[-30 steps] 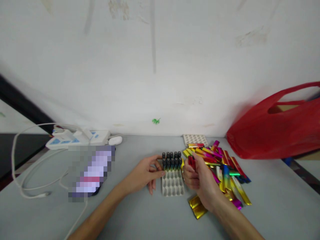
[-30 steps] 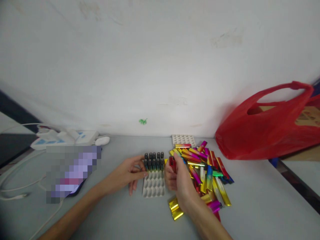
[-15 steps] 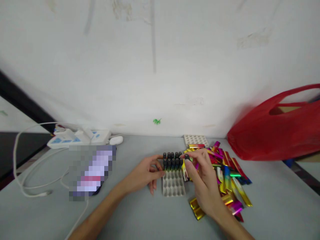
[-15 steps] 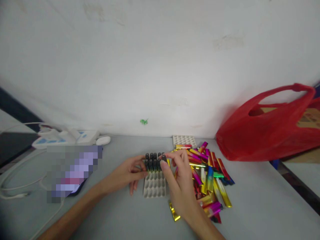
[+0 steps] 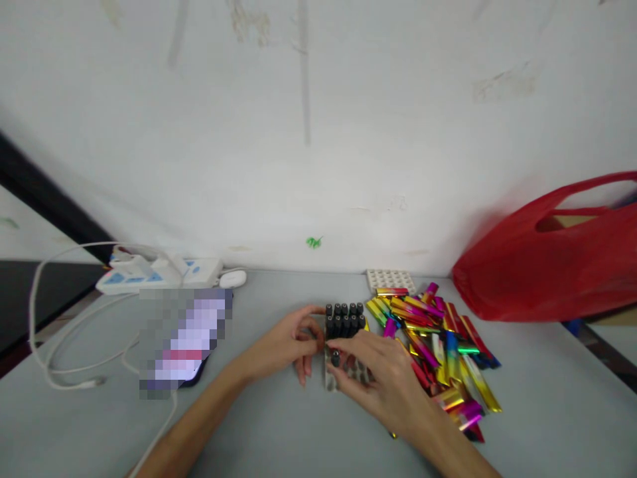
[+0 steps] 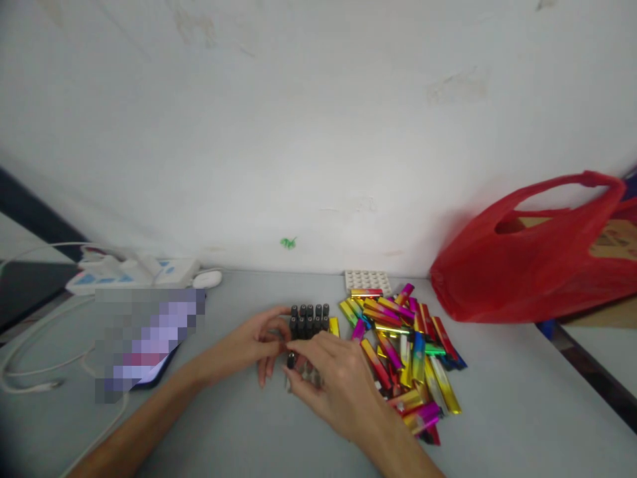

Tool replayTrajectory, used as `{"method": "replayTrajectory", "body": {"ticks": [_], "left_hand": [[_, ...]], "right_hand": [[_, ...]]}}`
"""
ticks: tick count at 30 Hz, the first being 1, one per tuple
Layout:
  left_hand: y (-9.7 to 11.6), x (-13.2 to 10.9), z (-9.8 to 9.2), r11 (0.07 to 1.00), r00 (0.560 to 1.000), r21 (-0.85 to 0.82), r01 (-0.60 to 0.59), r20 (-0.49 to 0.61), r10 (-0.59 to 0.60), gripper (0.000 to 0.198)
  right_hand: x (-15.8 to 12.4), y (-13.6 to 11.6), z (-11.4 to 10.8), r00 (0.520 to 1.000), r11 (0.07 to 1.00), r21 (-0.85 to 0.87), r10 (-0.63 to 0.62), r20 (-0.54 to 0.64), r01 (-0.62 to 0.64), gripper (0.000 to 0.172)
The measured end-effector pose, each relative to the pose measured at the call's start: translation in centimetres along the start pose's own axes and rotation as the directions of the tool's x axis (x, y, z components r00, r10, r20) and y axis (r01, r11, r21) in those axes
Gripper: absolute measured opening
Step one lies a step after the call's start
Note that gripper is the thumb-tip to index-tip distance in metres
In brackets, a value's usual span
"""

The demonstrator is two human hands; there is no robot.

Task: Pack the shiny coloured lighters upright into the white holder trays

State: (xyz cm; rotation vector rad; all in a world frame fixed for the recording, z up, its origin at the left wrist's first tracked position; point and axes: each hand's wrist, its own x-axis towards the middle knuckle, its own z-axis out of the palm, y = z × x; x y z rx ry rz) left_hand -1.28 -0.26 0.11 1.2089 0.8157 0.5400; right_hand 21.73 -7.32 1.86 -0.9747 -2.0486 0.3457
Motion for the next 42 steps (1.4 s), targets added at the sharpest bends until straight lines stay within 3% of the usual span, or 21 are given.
{"method": "replayTrajectory", "body": {"ticks": [4, 10, 15, 20, 23, 27, 29, 32, 35, 39, 42], "left_hand": [[-0.1, 0.0, 0.0, 1.000, 1.000, 0.010, 0.007, -0.002, -0.007, 0.073], [0.0, 0.0, 0.1, 0.999, 1.000, 0.033, 0.001, 0.002, -0.001, 0.070], [-0.1, 0.0, 0.1, 0.998, 1.000, 0.056, 0.001, -0.006, -0.001, 0.065], [-0.2, 0.1, 0.0, 0.997, 1.000, 0.073, -0.002, -0.004, 0.003, 0.063], [0.0, 0.2, 0.1, 0.997, 1.000, 0.082, 0.011, -0.004, -0.010, 0.064], [0.2, 0.1, 0.1, 0.996, 1.000, 0.085, 0.027, -0.011, -0.027, 0.066], [0.1, 0.1, 0.1, 0.996, 0.999, 0.083, 0.027, -0.019, -0.026, 0.065], [-0.1, 0.1, 0.0, 0.997, 1.000, 0.072, 0.021, -0.023, -0.019, 0.066], [-0.1, 0.2, 0.0, 0.998, 1.000, 0.063, 0.023, -0.015, -0.022, 0.068], [0.1, 0.2, 0.1, 0.998, 0.999, 0.063, 0.027, -0.022, -0.026, 0.068], [0.3, 0.1, 0.2, 0.998, 1.000, 0.064, 0.024, -0.020, -0.023, 0.066]], "right_hand": [[0.0, -0.2, -0.1, 0.993, 0.996, -0.041, 0.084, 0.078, -0.082, 0.022], [0.2, 0.0, -0.2, 0.988, 0.989, 0.047, 0.136, 0.068, -0.139, 0.020], [-0.1, 0.5, 0.5, 0.966, 0.962, 0.096, 0.248, 0.077, -0.254, 0.027], [-0.1, 0.1, 0.3, 0.965, 0.957, 0.124, 0.260, 0.043, -0.263, 0.030], [0.0, 0.0, -0.3, 0.964, 0.960, 0.115, 0.262, -0.035, -0.256, 0.024], [0.4, 1.4, -1.2, 0.888, 0.924, -0.088, 0.327, -0.324, -0.372, 0.016], [0.7, 2.7, -1.8, 0.881, 0.876, -0.274, 0.281, -0.380, -0.398, 0.021], [0.7, 4.6, -2.4, 0.914, 0.748, -0.532, 0.272, -0.301, -0.398, 0.033], [0.2, 6.2, -2.4, 0.927, 0.644, -0.669, 0.300, -0.225, -0.371, 0.044], [-0.6, 7.2, -2.0, 0.937, 0.613, -0.730, 0.331, -0.110, -0.302, 0.058], [-0.8, 7.2, -2.0, 0.943, 0.621, -0.735, 0.326, -0.074, -0.272, 0.059]]}}
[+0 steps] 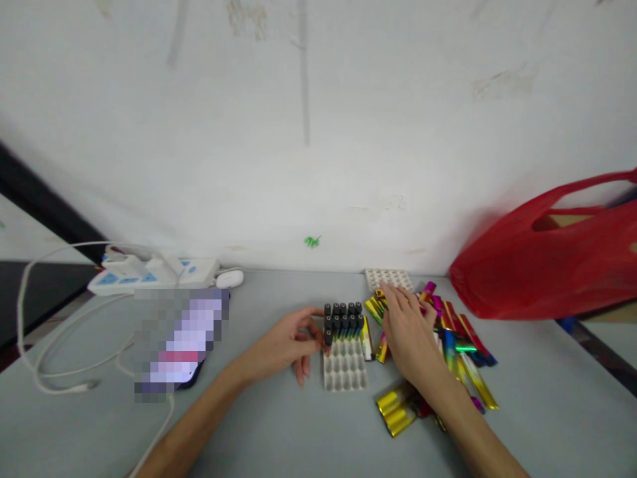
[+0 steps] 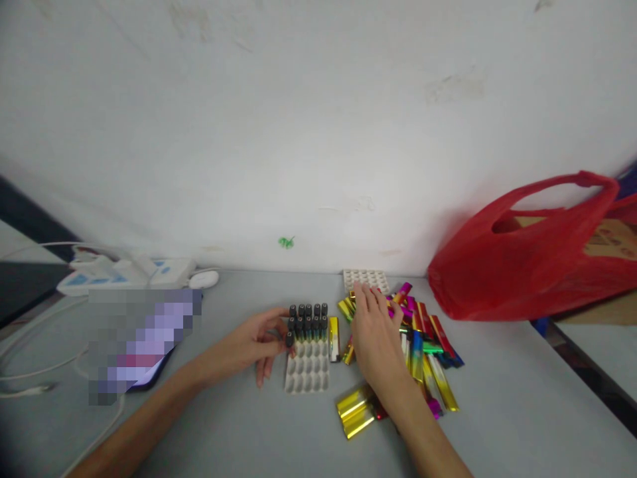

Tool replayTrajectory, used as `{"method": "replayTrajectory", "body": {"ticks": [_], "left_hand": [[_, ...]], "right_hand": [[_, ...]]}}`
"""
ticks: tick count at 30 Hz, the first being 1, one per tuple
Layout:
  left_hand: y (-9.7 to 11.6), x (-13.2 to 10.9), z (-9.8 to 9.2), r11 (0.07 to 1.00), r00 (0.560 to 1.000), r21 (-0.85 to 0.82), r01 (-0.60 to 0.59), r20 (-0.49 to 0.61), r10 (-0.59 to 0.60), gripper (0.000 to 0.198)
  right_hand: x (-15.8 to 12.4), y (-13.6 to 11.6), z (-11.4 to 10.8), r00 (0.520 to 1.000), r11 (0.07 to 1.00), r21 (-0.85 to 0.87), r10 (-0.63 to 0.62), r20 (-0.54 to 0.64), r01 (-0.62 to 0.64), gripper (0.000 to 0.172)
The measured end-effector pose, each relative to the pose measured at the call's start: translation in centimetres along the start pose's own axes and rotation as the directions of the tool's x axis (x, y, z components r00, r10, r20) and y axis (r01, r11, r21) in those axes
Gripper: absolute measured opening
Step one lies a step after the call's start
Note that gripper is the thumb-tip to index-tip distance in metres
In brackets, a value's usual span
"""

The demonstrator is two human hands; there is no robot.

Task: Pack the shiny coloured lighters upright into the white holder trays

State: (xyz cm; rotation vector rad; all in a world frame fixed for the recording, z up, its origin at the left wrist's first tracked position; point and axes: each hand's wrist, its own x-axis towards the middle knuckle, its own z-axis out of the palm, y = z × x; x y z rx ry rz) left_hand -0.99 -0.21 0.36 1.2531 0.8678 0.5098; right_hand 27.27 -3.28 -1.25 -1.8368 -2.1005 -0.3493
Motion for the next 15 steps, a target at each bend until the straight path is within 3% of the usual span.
{"method": "replayTrajectory", "body": {"ticks": [6, 15], "left_hand": [[-0.07, 0.09, -0.02, 1.000, 1.000, 0.014, 0.005, 0.011, -0.005, 0.063], [0.16, 0.10, 0.06, 1.000, 1.000, 0.008, 0.017, 0.000, -0.017, 0.064]], "right_hand": [[0.31, 0.01, 0.08, 0.999, 0.999, 0.044, 0.005, -0.036, -0.004, 0.038], [0.43, -0.15, -0.57, 0.995, 0.992, 0.085, -0.097, -0.002, 0.097, 0.033]]}}
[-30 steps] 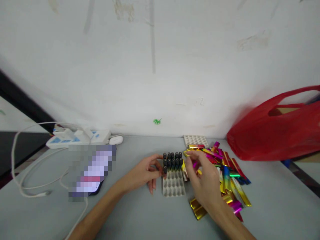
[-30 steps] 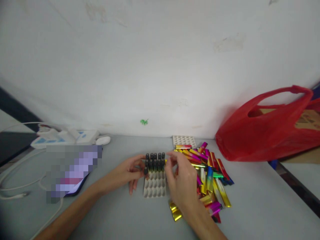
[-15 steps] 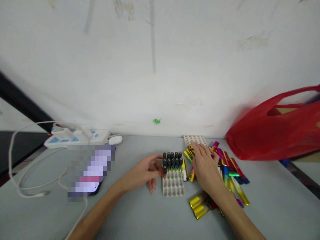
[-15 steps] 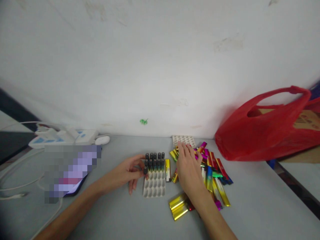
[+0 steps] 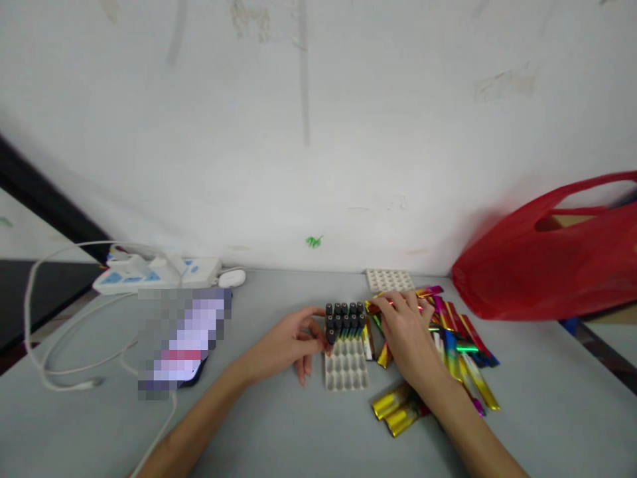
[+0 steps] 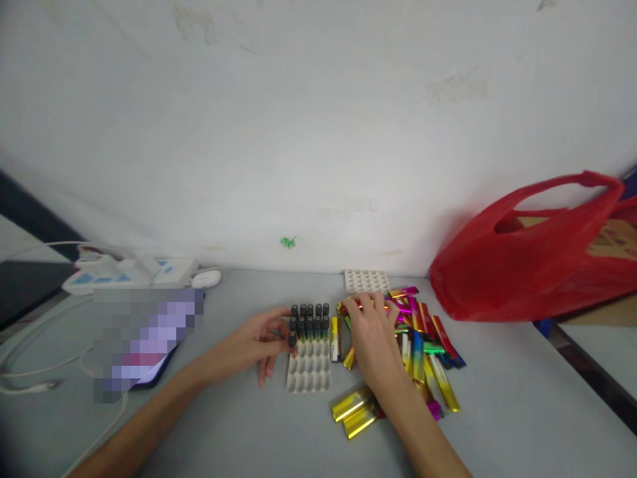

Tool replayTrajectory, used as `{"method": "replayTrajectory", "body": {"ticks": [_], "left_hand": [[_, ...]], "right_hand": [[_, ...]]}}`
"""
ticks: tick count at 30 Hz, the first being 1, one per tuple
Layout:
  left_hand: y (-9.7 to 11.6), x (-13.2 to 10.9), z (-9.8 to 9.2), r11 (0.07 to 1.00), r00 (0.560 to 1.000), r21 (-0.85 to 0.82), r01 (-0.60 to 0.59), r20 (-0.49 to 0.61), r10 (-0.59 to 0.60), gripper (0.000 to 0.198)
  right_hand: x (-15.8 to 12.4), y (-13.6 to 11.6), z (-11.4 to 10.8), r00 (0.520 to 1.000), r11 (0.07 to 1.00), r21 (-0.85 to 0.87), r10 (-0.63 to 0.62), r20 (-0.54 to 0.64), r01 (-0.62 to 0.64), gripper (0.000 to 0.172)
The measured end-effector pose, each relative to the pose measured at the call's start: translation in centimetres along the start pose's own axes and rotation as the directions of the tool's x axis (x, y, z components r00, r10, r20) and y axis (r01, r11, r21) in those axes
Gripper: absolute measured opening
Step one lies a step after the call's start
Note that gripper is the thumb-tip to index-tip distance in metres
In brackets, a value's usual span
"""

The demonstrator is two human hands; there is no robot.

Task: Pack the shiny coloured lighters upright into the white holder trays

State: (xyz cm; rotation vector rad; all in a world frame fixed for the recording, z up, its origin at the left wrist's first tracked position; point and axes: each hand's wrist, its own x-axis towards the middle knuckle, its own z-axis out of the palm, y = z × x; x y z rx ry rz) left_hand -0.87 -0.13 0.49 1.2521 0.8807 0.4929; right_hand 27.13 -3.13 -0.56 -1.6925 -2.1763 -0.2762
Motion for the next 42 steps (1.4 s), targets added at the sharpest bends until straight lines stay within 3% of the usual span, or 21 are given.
{"method": "replayTrajectory", "body": {"ticks": [6, 9, 13, 15, 18, 21, 25, 28, 33, 42], "left_hand": [[-0.2, 0.1, -0.1, 1.000, 1.000, 0.009, 0.000, 0.000, 0.000, 0.065], [-0.1, -0.1, -0.1, 1.000, 1.000, 0.009, -0.001, 0.000, 0.001, 0.065], [0.0, -0.1, 0.0, 1.000, 1.000, 0.004, -0.004, -0.003, 0.004, 0.065], [0.0, -0.1, 0.0, 1.000, 1.000, 0.004, -0.007, -0.001, 0.007, 0.066], [-0.2, 0.0, 0.0, 1.000, 1.000, 0.000, -0.009, 0.007, 0.009, 0.067], [-0.5, 0.0, -0.1, 1.000, 1.000, -0.002, -0.017, 0.000, 0.017, 0.064], [-0.6, -0.1, -0.1, 1.000, 1.000, 0.000, -0.023, 0.003, 0.023, 0.064], [-0.5, -0.2, -0.2, 1.000, 0.999, 0.004, -0.027, 0.018, 0.027, 0.068], [-0.5, -0.1, -0.2, 0.999, 0.999, 0.010, -0.039, 0.030, 0.039, 0.069], [-0.2, -0.2, -0.1, 0.999, 0.999, 0.018, -0.030, 0.019, 0.030, 0.068]], "right_hand": [[0.1, -0.3, -0.3, 1.000, 1.000, -0.018, -0.001, 0.031, 0.001, 0.026], [0.2, -0.5, -0.7, 1.000, 1.000, 0.019, 0.013, -0.016, -0.013, 0.021], [0.5, -1.1, -1.5, 0.984, 0.984, 0.168, 0.091, -0.154, -0.065, 0.009], [0.5, -1.5, -1.9, 0.961, 0.938, 0.320, 0.200, -0.192, -0.131, 0.009], [0.6, -1.8, -2.4, 0.896, 0.726, 0.635, 0.428, -0.114, -0.266, 0.026], [0.8, -1.9, -2.7, 0.824, 0.349, 0.875, 0.559, 0.093, -0.335, 0.036], [1.2, -1.8, -2.8, 0.750, -0.151, 0.930, 0.555, 0.361, -0.336, 0.045], [1.4, -1.9, -3.1, 0.774, -0.388, 0.874, 0.441, 0.454, -0.292, 0.044], [1.5, -2.4, -4.0, 0.781, -0.530, 0.788, 0.328, 0.531, -0.313, 0.037], [1.1, -2.7, -4.0, 0.807, -0.578, 0.729, 0.192, 0.558, -0.366, 0.020]]}}
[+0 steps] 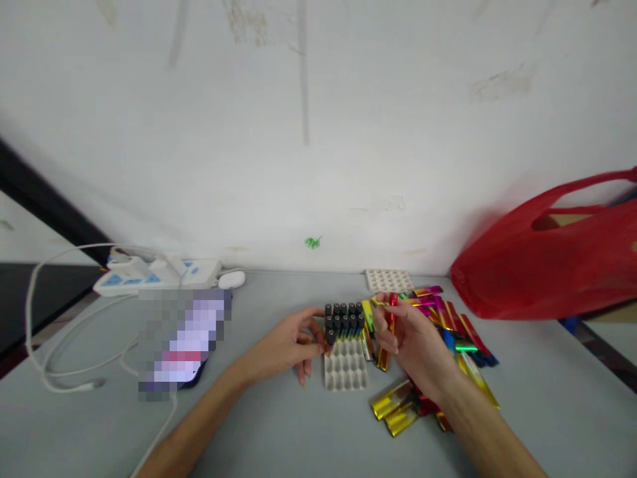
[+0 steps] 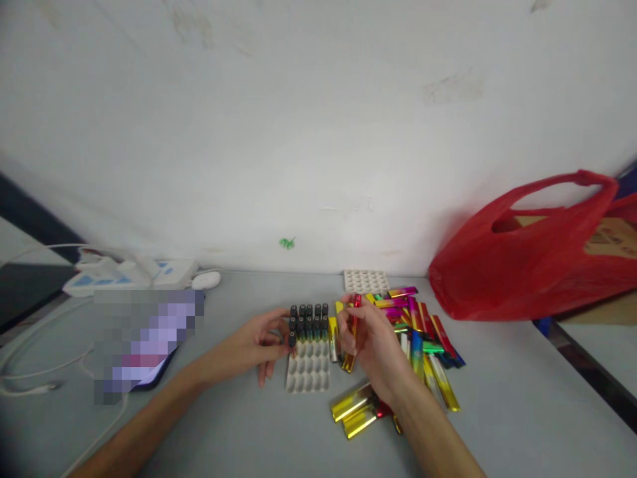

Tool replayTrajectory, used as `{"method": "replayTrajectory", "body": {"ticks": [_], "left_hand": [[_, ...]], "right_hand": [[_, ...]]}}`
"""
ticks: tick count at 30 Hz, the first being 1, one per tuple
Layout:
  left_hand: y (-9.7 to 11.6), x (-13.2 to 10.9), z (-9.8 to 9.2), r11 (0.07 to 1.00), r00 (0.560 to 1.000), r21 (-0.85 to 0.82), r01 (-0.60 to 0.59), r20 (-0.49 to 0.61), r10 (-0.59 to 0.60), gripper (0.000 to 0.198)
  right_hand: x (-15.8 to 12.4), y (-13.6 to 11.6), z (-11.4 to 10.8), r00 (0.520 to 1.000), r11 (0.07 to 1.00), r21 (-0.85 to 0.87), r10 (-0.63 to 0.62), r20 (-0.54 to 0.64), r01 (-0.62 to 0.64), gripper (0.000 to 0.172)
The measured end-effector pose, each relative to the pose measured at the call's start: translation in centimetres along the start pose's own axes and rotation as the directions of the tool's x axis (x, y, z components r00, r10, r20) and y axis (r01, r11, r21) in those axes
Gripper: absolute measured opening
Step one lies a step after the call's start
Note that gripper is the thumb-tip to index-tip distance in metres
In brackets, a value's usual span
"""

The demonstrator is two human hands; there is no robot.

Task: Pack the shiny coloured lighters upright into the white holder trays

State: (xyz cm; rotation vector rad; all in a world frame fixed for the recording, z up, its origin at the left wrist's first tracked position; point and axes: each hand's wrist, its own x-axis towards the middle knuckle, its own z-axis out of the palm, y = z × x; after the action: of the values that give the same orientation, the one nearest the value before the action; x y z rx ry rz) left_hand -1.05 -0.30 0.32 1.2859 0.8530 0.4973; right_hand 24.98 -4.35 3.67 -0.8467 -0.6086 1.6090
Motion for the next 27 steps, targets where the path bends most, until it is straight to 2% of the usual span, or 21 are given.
{"method": "replayTrajectory", "body": {"ticks": [5, 9, 14, 18, 27], "left_hand": [[-0.1, 0.1, -0.1, 1.000, 1.000, -0.005, 0.005, 0.001, -0.005, 0.068], [-0.1, 0.0, -0.1, 1.000, 1.000, -0.011, 0.005, 0.004, -0.005, 0.068], [-0.1, 0.0, 0.0, 1.000, 1.000, -0.017, 0.009, -0.002, -0.009, 0.072], [-0.2, 0.0, 0.0, 1.000, 1.000, -0.017, 0.009, -0.002, -0.009, 0.073], [0.0, -0.1, -0.1, 1.000, 0.999, 0.005, 0.005, 0.040, -0.005, 0.070]], "right_hand": [[0.0, 0.1, 0.3, 1.000, 0.997, -0.079, 0.009, -0.020, -0.010, 0.036], [-0.3, 0.0, 0.6, 1.000, 0.994, -0.111, -0.008, -0.028, 0.005, 0.040], [-0.3, 0.1, 0.2, 0.989, 0.990, -0.001, 0.144, 0.045, -0.144, 0.050], [0.0, 0.6, -0.2, 0.975, 0.984, -0.026, 0.179, 0.134, -0.177, 0.065], [-0.3, 1.2, 0.4, 0.959, 0.968, -0.118, 0.237, 0.154, -0.220, 0.068]]}}
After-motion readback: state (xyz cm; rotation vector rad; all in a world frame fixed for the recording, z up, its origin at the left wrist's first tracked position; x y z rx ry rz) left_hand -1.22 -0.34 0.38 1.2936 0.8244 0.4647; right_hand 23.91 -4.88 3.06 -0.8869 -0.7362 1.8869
